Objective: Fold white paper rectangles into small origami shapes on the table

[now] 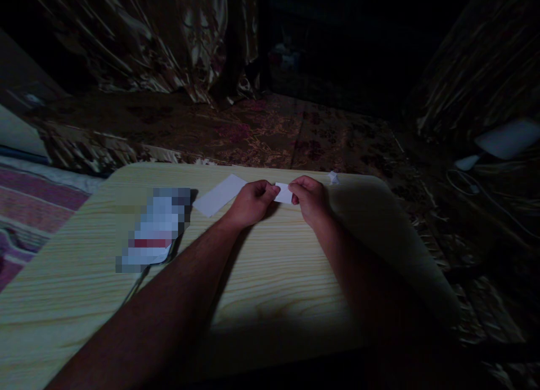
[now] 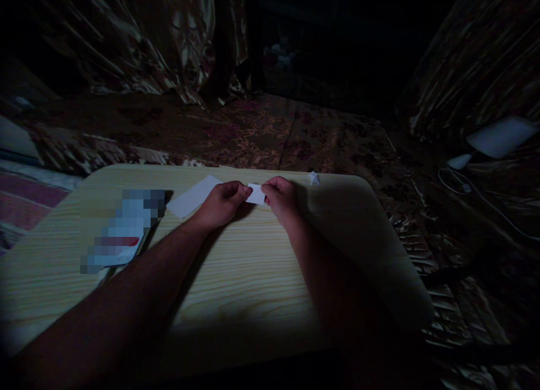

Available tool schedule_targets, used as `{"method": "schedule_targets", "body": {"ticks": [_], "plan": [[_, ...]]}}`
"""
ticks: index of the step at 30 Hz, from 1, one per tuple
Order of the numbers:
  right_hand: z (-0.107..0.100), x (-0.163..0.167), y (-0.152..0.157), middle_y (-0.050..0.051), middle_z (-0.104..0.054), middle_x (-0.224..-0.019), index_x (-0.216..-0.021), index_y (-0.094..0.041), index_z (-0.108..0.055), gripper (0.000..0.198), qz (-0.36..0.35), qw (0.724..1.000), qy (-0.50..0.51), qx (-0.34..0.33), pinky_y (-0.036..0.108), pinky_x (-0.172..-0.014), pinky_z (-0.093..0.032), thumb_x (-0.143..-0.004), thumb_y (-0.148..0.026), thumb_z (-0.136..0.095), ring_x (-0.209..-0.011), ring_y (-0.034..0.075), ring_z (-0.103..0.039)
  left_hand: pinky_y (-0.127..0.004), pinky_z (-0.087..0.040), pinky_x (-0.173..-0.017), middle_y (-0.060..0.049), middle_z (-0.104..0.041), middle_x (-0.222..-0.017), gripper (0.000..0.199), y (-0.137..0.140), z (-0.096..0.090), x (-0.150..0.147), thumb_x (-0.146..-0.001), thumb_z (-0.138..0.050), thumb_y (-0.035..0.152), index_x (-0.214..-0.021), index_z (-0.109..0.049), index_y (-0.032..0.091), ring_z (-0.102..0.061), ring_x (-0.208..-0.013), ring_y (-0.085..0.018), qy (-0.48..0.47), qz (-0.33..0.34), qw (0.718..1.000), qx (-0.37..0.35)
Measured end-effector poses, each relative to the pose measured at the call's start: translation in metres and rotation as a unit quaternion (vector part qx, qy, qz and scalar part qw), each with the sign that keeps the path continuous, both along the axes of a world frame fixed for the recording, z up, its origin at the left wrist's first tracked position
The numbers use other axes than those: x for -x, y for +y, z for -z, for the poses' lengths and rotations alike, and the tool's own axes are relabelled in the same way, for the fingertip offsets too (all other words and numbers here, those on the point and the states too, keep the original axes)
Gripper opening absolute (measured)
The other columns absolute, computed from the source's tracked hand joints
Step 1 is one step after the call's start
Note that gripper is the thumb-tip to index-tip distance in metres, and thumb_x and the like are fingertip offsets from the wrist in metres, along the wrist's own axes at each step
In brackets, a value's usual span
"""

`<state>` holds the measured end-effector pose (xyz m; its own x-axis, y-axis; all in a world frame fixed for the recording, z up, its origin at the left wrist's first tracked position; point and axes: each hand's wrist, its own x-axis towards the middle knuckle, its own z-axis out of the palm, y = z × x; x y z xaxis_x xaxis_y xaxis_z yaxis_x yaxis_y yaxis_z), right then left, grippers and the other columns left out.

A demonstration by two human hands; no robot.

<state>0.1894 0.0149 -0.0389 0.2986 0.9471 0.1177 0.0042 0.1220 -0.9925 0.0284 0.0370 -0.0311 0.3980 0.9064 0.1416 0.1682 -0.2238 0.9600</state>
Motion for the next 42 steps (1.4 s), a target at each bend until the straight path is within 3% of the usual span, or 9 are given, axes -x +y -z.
{"method": "schedule_targets", "body": {"ticks": [10, 19, 26, 32, 37, 42], "plan": [[0.001, -0.001, 0.001, -0.006, -0.048, -0.043, -0.065, -0.018, -0.056, 0.01, -0.006, 1.0, 0.01, -0.005, 0.021, -0.043, -0.032, -0.067, -0.027, -0.061, -0.042, 0.008, -0.043, -0.023, -0.028, -0.044, 0.0, -0.052, -0.052, 0.046, 0.0, 0.001, 0.001, -0.081, -0.053, 0.059, -0.064, -0.058, 0.016, -0.041, -0.047, -0.011, 0.037, 0.008, 0.999, -0.016], [0.001, -0.004, 0.003, -0.007, -0.047, -0.043, -0.067, -0.018, -0.055, 0.011, 0.001, 1.0, 0.022, -0.003, 0.021, -0.043, -0.03, -0.068, -0.028, -0.061, -0.041, 0.008, -0.042, -0.023, -0.031, -0.047, -0.001, -0.055, -0.058, 0.046, -0.001, -0.003, 0.001, -0.085, -0.048, 0.058, -0.069, -0.057, 0.016, -0.044, -0.05, -0.011, -0.02, 0.02, 1.0, -0.006], [0.005, -0.002, 0.004, -0.006, -0.05, -0.047, -0.071, -0.018, -0.057, 0.013, -0.014, 0.999, 0.021, -0.028, 0.021, -0.046, -0.034, -0.071, -0.03, -0.062, -0.043, 0.008, -0.044, -0.021, -0.031, -0.049, 0.001, -0.055, -0.061, 0.032, 0.001, 0.002, -0.001, -0.077, -0.063, 0.047, -0.069, -0.058, 0.016, -0.043, -0.053, -0.009, 0.03, -0.007, 0.999, -0.03], [0.006, 0.001, 0.003, -0.004, -0.057, -0.056, -0.075, -0.018, -0.056, 0.013, -0.04, 0.999, 0.002, -0.013, 0.021, -0.048, -0.037, -0.071, -0.029, -0.061, -0.048, 0.008, -0.049, -0.021, -0.034, -0.049, 0.001, -0.058, -0.061, 0.024, 0.005, 0.005, 0.0, -0.076, -0.064, 0.038, -0.07, -0.056, 0.016, -0.046, -0.051, -0.009, -0.057, -0.061, 0.996, 0.014], [0.005, 0.005, 0.0, -0.005, -0.055, -0.055, -0.071, -0.018, -0.057, 0.008, -0.077, 0.993, -0.09, 0.0, 0.021, -0.049, -0.035, -0.068, -0.024, -0.06, -0.05, 0.009, -0.049, -0.02, -0.036, -0.049, 0.002, -0.058, -0.059, 0.019, 0.006, 0.003, -0.001, -0.073, -0.066, 0.033, -0.071, -0.057, 0.016, -0.046, -0.05, -0.009, -0.126, -0.116, 0.985, 0.024], [0.001, 0.009, -0.003, -0.004, -0.055, -0.059, -0.066, -0.016, -0.057, 0.006, -0.1, 0.985, -0.143, -0.012, 0.022, -0.052, -0.035, -0.066, -0.022, -0.06, -0.054, 0.009, -0.049, -0.021, -0.038, -0.051, 0.001, -0.058, -0.062, 0.02, 0.006, 0.002, -0.001, -0.073, -0.065, 0.035, -0.076, -0.058, 0.016, -0.049, -0.053, -0.009, -0.143, -0.103, 0.983, 0.041]]}}
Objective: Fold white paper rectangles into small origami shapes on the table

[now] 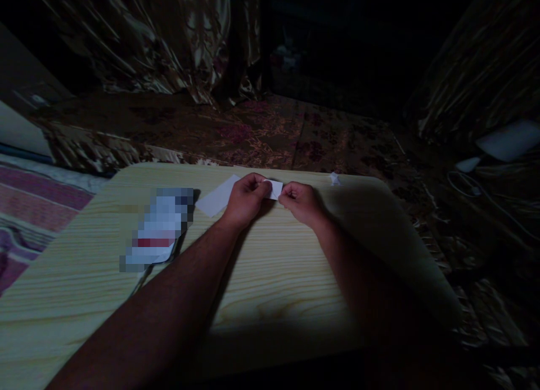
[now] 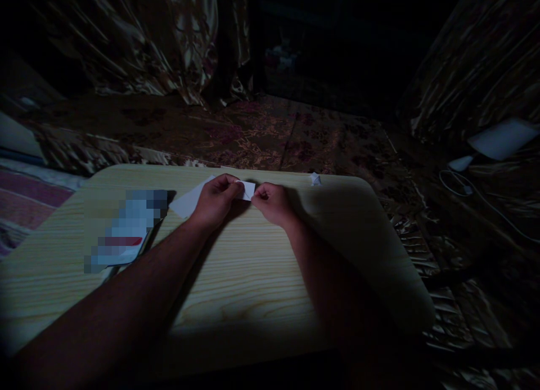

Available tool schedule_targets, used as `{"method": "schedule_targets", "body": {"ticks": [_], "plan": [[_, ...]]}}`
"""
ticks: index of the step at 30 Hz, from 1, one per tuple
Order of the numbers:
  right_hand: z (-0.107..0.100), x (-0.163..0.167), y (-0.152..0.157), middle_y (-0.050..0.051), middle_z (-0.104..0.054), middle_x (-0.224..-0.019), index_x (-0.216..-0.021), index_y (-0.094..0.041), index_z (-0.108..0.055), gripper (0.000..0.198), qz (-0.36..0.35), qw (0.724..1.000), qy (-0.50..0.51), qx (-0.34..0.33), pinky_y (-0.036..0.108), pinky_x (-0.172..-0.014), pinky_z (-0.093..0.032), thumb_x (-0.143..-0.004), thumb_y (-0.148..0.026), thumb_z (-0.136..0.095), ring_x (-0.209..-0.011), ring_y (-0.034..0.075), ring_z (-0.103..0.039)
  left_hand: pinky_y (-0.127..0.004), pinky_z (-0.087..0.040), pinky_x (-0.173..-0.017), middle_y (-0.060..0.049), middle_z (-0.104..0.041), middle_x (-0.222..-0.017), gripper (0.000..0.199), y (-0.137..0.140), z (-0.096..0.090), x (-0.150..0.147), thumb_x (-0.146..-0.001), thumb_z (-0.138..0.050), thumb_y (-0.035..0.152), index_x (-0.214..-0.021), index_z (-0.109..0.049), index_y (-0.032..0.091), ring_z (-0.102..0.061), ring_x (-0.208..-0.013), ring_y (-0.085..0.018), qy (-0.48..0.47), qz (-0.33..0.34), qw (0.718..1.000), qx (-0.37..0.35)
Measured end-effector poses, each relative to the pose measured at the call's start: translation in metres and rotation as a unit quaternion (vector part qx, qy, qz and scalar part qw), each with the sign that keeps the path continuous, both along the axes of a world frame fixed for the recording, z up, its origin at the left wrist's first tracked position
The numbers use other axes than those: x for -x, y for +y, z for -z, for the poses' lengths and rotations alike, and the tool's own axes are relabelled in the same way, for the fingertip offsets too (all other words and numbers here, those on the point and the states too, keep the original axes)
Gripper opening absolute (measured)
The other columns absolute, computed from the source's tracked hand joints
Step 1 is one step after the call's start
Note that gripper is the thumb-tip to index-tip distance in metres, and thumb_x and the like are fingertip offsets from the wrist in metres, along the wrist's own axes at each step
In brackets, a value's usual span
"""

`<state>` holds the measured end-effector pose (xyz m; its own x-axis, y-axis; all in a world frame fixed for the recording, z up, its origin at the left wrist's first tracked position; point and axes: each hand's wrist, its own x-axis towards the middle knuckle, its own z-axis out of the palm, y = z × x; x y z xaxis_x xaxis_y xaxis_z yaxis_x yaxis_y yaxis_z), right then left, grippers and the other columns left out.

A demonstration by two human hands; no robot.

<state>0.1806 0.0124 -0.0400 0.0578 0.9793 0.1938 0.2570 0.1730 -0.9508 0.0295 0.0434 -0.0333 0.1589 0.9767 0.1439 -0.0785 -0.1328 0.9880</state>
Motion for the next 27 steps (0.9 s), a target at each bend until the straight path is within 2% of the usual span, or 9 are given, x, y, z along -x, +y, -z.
{"method": "schedule_targets", "body": {"ticks": [7, 13, 16, 19, 24, 27], "plan": [[-0.0083, -0.0037, -0.002, -0.005, -0.056, -0.054, -0.076, -0.018, -0.058, 0.015, 0.012, 0.995, 0.088, 0.039, 0.022, -0.048, -0.036, -0.069, -0.03, -0.063, -0.049, 0.009, -0.048, -0.021, -0.036, -0.05, 0.001, -0.058, -0.063, 0.022, -0.0012, 0.0018, 0.0013, -0.075, -0.064, 0.036, -0.075, -0.057, 0.015, -0.048, -0.053, -0.009, 0.049, 0.05, 0.997, -0.027], [-0.004, -0.0065, -0.0001, -0.004, -0.055, -0.053, -0.067, -0.017, -0.058, 0.009, 0.033, 0.994, 0.102, 0.018, 0.022, -0.045, -0.031, -0.066, -0.025, -0.063, -0.047, 0.008, -0.044, -0.022, -0.041, -0.056, -0.002, -0.064, -0.071, 0.027, -0.0037, -0.0009, -0.0001, -0.072, -0.069, 0.038, -0.078, -0.06, 0.014, -0.054, -0.06, -0.011, 0.058, 0.078, 0.995, -0.033], [-0.0046, -0.0061, -0.0002, -0.005, -0.053, -0.05, -0.065, -0.017, -0.057, 0.01, 0.041, 0.993, 0.108, 0.011, 0.022, -0.045, -0.03, -0.066, -0.025, -0.063, -0.047, 0.008, -0.042, -0.021, -0.04, -0.055, -0.002, -0.065, -0.072, 0.032, -0.0048, -0.0024, 0.0006, -0.067, -0.074, 0.04, -0.078, -0.063, 0.013, -0.054, -0.06, -0.011, 0.113, 0.099, 0.988, -0.047], [-0.0054, -0.0055, -0.001, -0.005, -0.053, -0.051, -0.065, -0.017, -0.057, 0.011, 0.03, 0.993, 0.115, 0.003, 0.022, -0.046, -0.03, -0.066, -0.026, -0.064, -0.046, 0.008, -0.042, -0.021, -0.036, -0.049, -0.002, -0.066, -0.067, 0.034, -0.005, -0.0022, 0.0017, -0.07, -0.07, 0.045, -0.077, -0.066, 0.012, -0.053, -0.055, -0.011, 0.173, 0.101, 0.978, -0.055], [-0.0057, -0.0042, -0.0015, -0.004, -0.057, -0.053, -0.068, -0.017, -0.059, 0.012, 0.009, 0.991, 0.136, 0.005, 0.022, -0.045, -0.031, -0.067, -0.027, -0.065, -0.045, 0.007, -0.043, -0.021, -0.039, -0.048, -0.006, -0.07, -0.072, 0.034, -0.0047, -0.0001, 0.0021, -0.074, -0.066, 0.046, -0.08, -0.066, 0.012, -0.058, -0.056, -0.013, 0.151, 0.113, 0.982, -0.032], [-0.0082, -0.0031, -0.002, -0.003, -0.059, -0.056, -0.07, -0.017, -0.061, 0.012, 0.009, 0.992, 0.129, 0.01, 0.022, -0.047, -0.032, -0.067, -0.028, -0.065, -0.046, 0.008, -0.045, -0.021, -0.037, -0.045, -0.006, -0.068, -0.069, 0.033, -0.0053, 0.0003, 0.0019, -0.074, -0.066, 0.045, -0.082, -0.065, 0.013, -0.057, -0.052, -0.012, 0.132, 0.124, 0.983, -0.006]]}}
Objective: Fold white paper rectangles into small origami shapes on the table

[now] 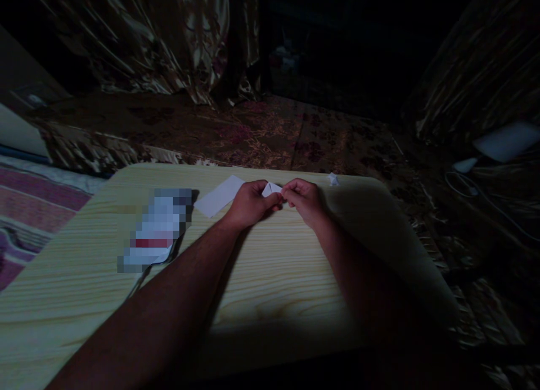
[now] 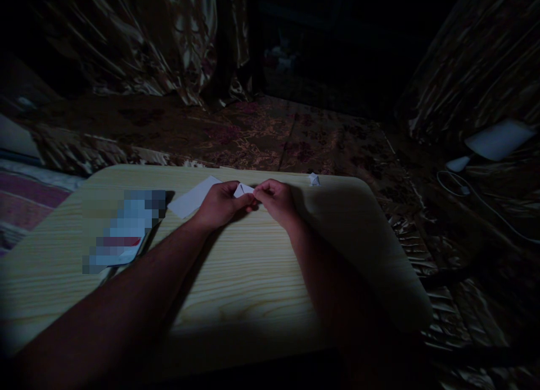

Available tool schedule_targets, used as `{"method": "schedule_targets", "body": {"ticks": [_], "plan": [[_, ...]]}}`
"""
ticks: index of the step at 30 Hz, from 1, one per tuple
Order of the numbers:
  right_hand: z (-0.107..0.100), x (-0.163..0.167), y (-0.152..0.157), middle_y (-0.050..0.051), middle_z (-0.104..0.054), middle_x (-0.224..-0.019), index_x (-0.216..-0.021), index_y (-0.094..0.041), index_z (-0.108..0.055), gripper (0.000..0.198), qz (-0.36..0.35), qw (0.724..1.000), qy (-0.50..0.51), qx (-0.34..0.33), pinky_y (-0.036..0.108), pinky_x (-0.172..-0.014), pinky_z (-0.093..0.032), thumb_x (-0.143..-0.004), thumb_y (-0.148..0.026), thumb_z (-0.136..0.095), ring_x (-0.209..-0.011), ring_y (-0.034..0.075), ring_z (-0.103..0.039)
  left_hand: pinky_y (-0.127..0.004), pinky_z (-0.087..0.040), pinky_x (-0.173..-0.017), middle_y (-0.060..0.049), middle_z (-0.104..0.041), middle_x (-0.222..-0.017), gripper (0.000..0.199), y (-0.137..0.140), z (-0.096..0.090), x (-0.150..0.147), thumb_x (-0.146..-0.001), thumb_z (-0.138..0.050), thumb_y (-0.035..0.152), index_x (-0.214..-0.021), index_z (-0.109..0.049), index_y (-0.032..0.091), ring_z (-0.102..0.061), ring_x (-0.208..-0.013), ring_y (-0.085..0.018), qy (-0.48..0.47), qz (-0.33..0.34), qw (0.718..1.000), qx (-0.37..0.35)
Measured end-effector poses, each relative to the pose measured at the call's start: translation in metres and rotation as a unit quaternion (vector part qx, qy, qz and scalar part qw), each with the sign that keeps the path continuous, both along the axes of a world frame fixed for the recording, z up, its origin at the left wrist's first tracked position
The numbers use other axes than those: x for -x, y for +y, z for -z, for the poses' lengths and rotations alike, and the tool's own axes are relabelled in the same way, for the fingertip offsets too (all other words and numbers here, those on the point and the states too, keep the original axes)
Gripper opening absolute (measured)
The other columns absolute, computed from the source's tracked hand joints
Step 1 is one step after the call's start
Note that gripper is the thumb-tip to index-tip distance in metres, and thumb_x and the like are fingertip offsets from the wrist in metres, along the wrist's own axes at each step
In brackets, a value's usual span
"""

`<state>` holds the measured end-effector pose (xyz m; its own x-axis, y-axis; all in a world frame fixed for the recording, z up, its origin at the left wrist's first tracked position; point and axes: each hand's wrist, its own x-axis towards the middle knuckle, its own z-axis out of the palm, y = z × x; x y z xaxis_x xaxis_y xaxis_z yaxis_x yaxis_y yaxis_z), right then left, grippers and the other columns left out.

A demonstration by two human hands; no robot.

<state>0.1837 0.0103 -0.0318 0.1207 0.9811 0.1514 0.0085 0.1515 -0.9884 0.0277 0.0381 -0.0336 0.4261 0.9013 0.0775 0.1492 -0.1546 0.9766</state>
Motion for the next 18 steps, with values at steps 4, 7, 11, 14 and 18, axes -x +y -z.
{"method": "schedule_targets", "body": {"ticks": [4, 7, 11, 14, 18], "plan": [[-0.0032, 0.0, -0.0014, -0.004, -0.056, -0.053, -0.067, -0.017, -0.06, 0.011, 0.012, 0.999, -0.037, 0.007, 0.023, -0.048, -0.032, -0.066, -0.027, -0.065, -0.047, 0.008, -0.044, -0.02, -0.031, -0.04, -0.003, -0.063, -0.06, 0.033, -0.0012, -0.0014, -0.0002, -0.073, -0.067, 0.044, -0.08, -0.066, 0.013, -0.05, -0.046, -0.01, -0.003, -0.005, 1.0, -0.001], [-0.0023, -0.0014, -0.0013, -0.005, -0.051, -0.05, -0.064, -0.018, -0.058, 0.012, 0.026, 0.998, -0.049, 0.005, 0.023, -0.048, -0.031, -0.066, -0.027, -0.065, -0.047, 0.008, -0.042, -0.019, -0.028, -0.04, -0.001, -0.061, -0.057, 0.033, -0.0025, -0.0043, -0.0006, -0.071, -0.069, 0.044, -0.079, -0.066, 0.013, -0.046, -0.044, -0.008, -0.007, -0.019, 1.0, -0.012], [0.0021, -0.0035, 0.0007, -0.005, -0.05, -0.051, -0.065, -0.019, -0.056, 0.014, 0.036, 0.999, -0.031, 0.007, 0.023, -0.047, -0.03, -0.067, -0.03, -0.064, -0.047, 0.008, -0.041, -0.02, -0.031, -0.041, -0.002, -0.062, -0.059, 0.034, -0.0043, -0.0081, -0.0011, -0.069, -0.07, 0.044, -0.082, -0.066, 0.012, -0.048, -0.045, -0.009, -0.011, -0.005, 1.0, -0.004], [0.005, -0.004, 0.002, -0.005, -0.051, -0.052, -0.066, -0.019, -0.056, 0.016, 0.033, 0.999, -0.031, 0.005, 0.023, -0.048, -0.031, -0.069, -0.032, -0.064, -0.047, 0.009, -0.042, -0.02, -0.031, -0.042, -0.002, -0.061, -0.059, 0.033, -0.0036, -0.0074, -0.0011, -0.071, -0.069, 0.044, -0.08, -0.066, 0.012, -0.048, -0.046, -0.009, -0.019, 0.004, 1.0, 0.002], [0.0059, -0.0038, 0.0022, -0.006, -0.049, -0.051, -0.067, -0.019, -0.056, 0.016, 0.017, 0.999, -0.031, -0.004, 0.023, -0.048, -0.031, -0.069, -0.032, -0.065, -0.048, 0.009, -0.042, -0.02, -0.029, -0.043, 0.0, -0.058, -0.058, 0.031, 0.0005, -0.0031, -0.0005, -0.071, -0.069, 0.042, -0.08, -0.067, 0.012, -0.043, -0.046, -0.008, -0.041, -0.024, 0.999, -0.005]]}}
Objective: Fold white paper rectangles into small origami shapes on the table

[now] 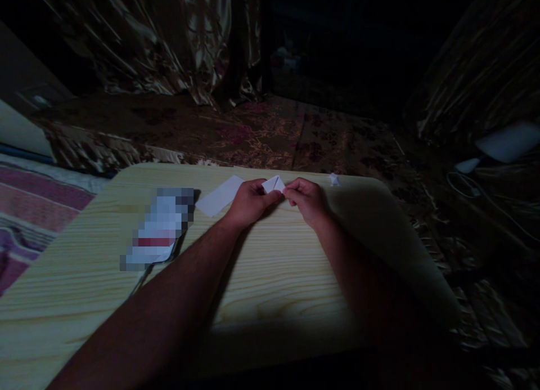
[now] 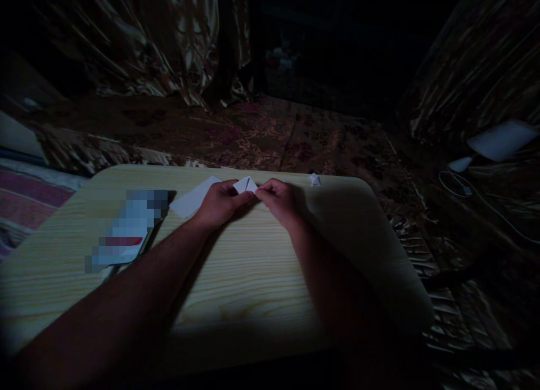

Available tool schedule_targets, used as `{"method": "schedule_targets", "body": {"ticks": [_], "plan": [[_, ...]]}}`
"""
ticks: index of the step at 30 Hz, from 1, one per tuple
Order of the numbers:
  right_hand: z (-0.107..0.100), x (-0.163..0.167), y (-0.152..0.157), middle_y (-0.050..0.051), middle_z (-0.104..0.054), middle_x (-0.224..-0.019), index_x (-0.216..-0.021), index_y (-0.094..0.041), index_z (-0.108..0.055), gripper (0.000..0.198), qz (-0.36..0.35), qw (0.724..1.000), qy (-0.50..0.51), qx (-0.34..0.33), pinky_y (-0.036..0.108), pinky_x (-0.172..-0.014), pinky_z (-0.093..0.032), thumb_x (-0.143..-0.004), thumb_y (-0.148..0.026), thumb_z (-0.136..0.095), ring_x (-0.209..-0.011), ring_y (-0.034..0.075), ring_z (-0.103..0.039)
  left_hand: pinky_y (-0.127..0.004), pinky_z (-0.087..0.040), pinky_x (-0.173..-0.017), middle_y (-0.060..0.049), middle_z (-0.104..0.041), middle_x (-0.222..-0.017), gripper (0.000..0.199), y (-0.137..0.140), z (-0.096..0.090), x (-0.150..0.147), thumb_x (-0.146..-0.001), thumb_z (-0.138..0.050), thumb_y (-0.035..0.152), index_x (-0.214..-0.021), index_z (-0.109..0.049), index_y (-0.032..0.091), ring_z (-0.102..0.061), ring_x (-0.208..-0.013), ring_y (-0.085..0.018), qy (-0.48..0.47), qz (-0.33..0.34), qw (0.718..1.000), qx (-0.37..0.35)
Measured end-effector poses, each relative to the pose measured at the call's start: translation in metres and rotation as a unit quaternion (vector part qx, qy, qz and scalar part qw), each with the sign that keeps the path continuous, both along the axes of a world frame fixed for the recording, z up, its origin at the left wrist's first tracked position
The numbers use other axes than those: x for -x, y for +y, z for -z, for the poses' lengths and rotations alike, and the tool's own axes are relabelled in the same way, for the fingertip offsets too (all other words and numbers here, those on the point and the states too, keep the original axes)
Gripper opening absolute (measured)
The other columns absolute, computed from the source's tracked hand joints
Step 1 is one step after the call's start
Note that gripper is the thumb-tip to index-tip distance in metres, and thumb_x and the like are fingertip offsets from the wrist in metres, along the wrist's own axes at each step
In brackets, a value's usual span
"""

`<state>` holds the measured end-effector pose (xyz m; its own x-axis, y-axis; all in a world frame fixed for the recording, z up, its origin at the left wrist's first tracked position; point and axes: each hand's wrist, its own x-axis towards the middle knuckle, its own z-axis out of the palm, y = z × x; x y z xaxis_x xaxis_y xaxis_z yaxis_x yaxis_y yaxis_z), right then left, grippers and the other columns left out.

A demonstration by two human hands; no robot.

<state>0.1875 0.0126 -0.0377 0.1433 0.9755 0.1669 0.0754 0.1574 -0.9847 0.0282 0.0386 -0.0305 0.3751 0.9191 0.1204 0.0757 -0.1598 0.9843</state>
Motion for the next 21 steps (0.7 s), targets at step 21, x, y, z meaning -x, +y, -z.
{"method": "schedule_targets", "body": {"ticks": [21], "plan": [[-0.0066, 0.002, -0.0015, -0.006, -0.05, -0.052, -0.061, -0.018, -0.055, 0.011, 0.001, 1.0, -0.018, 0.013, 0.023, -0.05, -0.031, -0.065, -0.025, -0.063, -0.05, 0.009, -0.043, -0.02, -0.036, -0.051, -0.002, -0.064, -0.069, 0.035, -0.0033, -0.002, 0.0001, -0.073, -0.068, 0.042, -0.087, -0.072, 0.011, -0.049, -0.056, -0.011, 0.056, 0.018, 0.997, -0.051]]}}
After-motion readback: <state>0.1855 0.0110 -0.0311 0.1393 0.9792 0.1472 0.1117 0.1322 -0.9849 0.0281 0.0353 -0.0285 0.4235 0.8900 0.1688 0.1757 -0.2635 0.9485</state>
